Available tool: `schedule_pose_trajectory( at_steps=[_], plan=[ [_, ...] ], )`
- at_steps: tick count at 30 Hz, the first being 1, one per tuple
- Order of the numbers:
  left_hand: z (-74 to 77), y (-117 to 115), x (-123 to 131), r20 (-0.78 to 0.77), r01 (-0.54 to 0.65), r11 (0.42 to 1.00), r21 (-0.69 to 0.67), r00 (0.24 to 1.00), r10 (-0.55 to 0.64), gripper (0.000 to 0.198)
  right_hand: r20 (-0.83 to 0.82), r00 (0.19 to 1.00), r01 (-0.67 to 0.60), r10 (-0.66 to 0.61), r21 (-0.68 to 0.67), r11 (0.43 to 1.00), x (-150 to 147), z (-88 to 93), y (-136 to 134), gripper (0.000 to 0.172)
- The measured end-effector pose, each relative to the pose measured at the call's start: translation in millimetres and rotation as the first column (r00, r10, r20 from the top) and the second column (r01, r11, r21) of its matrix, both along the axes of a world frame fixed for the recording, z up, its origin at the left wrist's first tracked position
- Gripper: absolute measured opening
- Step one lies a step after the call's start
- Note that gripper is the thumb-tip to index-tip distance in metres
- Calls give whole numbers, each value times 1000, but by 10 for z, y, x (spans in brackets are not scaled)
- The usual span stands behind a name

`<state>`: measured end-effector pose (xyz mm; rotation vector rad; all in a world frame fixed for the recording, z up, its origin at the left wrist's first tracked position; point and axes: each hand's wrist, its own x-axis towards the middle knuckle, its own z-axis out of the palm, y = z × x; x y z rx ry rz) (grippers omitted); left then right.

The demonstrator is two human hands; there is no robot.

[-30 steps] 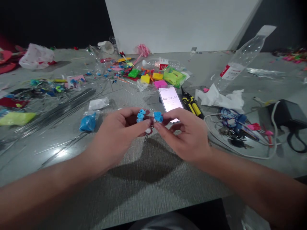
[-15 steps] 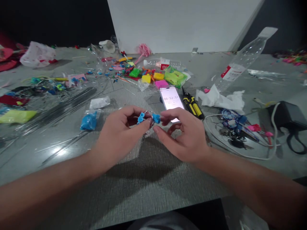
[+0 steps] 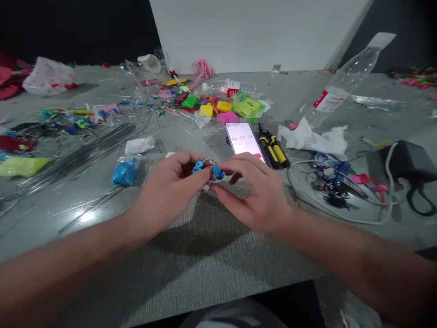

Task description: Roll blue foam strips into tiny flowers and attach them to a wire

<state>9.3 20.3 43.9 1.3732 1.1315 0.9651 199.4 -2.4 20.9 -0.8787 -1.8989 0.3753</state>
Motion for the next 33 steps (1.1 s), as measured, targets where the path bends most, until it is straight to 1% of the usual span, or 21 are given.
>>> schedule_pose_trajectory(
  at_steps=[2,3,4,5,6,8,9,10,11,12,15,17,19,22,28,31,33],
  plan=[
    [-7,21,8,114,10,999,-42,993,-5,13,-78,997,-4,-4,-109,994,8,3,-3,32],
    [-8,31,14,177,19,996,-85,984,-4,15,-140,990,-7,-21,-197,980,11,8,0,32],
    [-8,41,21,232,29,991,-133,973,2,18,-206,978,-23,-42,-300,954,13,15,7,29],
    [-7,50,27,276,42,984,-174,961,8,23,-271,961,-55,-63,-409,911,14,24,18,24],
    [-7,59,33,306,55,978,-203,952,11,28,-333,940,-110,-78,-509,854,15,34,32,21],
    [-12,77,38,336,78,971,-226,942,2,33,-443,893,-259,-77,-646,718,14,52,65,21],
    [-18,86,37,340,88,970,-227,941,-5,33,-494,866,-329,-72,-674,661,13,59,80,21],
    [-26,94,35,339,93,970,-225,941,-12,31,-536,841,-385,-71,-686,617,13,63,95,19],
    [-35,101,32,334,96,971,-220,942,-18,30,-568,820,-426,-69,-687,589,14,64,106,18],
    [-43,107,29,327,97,972,-212,945,-23,29,-590,805,-454,-64,-682,574,16,62,116,16],
    [-58,113,18,313,99,977,-190,949,-36,28,-611,788,-475,-74,-680,559,25,53,129,14],
    [-58,110,13,306,104,977,-185,951,-43,27,-612,783,-472,-109,-699,537,29,52,128,17],
    [-52,108,8,290,113,976,-187,956,-55,27,-612,774,-471,-161,-727,500,29,56,123,20],
    [-44,109,4,265,133,973,-189,961,-80,28,-624,753,-487,-210,-742,460,26,68,113,22],
    [-48,96,20,292,143,965,-221,953,-75,29,-609,771,-488,-188,-754,441,22,62,100,24],
    [-42,77,21,312,156,962,-225,947,-81,28,-632,755,-516,-175,-738,435,19,42,96,28],
    [-35,68,17,318,163,964,-210,944,-91,28,-657,735,-550,-169,-723,418,14,36,93,29]
  ],
)
